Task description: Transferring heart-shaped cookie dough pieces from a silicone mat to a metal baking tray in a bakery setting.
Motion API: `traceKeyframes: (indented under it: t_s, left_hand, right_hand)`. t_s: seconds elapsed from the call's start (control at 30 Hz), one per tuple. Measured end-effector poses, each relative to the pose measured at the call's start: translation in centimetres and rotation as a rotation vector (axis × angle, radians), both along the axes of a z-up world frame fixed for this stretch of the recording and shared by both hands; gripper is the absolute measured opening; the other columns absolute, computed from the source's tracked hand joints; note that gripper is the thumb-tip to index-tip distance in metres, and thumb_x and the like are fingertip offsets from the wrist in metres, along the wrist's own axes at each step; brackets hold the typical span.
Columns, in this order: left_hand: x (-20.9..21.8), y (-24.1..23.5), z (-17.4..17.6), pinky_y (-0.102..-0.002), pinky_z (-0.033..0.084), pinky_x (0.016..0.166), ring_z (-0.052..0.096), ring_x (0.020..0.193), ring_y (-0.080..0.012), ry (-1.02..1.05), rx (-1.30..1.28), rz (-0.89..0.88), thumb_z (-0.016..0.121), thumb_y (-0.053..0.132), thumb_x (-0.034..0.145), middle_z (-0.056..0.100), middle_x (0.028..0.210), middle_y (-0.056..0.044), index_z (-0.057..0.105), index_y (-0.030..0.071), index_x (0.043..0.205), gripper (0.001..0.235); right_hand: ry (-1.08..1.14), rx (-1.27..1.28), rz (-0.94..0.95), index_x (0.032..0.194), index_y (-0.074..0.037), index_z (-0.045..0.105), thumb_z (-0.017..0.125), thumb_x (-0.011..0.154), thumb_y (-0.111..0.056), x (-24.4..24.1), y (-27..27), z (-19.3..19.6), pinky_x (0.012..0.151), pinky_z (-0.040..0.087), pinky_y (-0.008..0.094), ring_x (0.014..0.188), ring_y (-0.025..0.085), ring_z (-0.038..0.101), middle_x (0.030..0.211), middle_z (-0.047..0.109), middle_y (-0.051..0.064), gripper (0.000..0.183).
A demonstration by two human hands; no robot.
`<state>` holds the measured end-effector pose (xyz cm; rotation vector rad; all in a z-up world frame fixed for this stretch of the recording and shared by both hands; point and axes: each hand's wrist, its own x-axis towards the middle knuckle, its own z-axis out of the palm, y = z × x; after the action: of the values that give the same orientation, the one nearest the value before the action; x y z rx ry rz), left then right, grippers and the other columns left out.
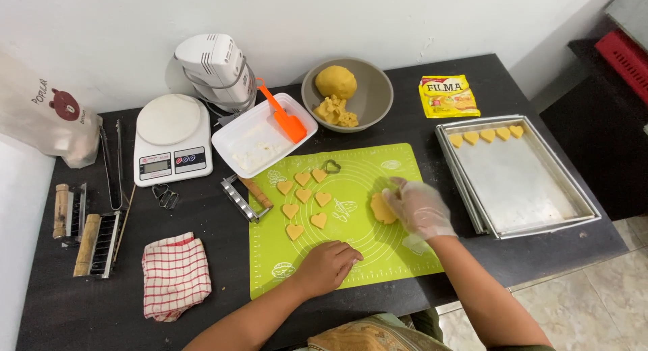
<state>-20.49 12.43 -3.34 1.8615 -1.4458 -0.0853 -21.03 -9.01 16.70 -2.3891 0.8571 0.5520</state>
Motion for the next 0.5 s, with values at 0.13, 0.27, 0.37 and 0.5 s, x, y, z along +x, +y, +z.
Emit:
traceKeyframes:
  t_s: [0.13,0.27,0.37,0.5]
  left_hand:
    - [0.0,-0.1,0.5,-0.042,0.053,0.071,0.067,0.084,-0.0281,-0.010,-0.018,-0.009,0.054,0.010,0.104,0.071,0.100,-0.010,0.070,0.006,0.115,0.020]
    - [-0.1,-0.1,0.4,-0.041,0.054,0.073,0.067,0.087,-0.0271,-0.003,0.030,0.004,0.055,0.010,0.103,0.072,0.104,-0.008,0.070,0.008,0.116,0.020]
    - [-0.2,0.1,0.9,-0.040,0.053,0.070,0.066,0.083,-0.0267,0.000,0.016,0.010,0.055,0.009,0.102,0.072,0.102,-0.009,0.069,0.007,0.115,0.019]
    - [-0.2,0.1,1.2,-0.041,0.053,0.069,0.066,0.082,-0.0277,0.019,-0.001,0.001,0.056,0.008,0.102,0.071,0.100,-0.009,0.069,0.007,0.114,0.018]
  right_hand:
    - [0.015,-0.251,0.061,0.155,-0.041,0.042,0.039,0.105,-0.054,1.0,-0.5,0.8,0.060,0.057,0.028,0.078,0.014,0.068,0.135,0.066,0.005,0.052]
    - [-0.223,-0.230,0.273,0.148,-0.029,0.051,0.029,0.107,-0.043,3.2,0.3,-1.7,0.059,0.056,0.029,0.083,0.021,0.071,0.131,0.067,0.005,0.049]
    - [0.051,-0.368,0.513,0.160,-0.027,0.026,0.031,0.108,-0.045,6.1,1.5,-4.7,0.115,0.044,0.041,0.148,0.026,0.034,0.164,0.031,0.002,0.055]
    - [-0.239,-0.519,0.518,0.156,-0.030,0.035,0.029,0.104,-0.057,6.0,-0.6,-10.4,0.111,0.037,0.050,0.139,0.029,0.043,0.154,0.044,0.004,0.060]
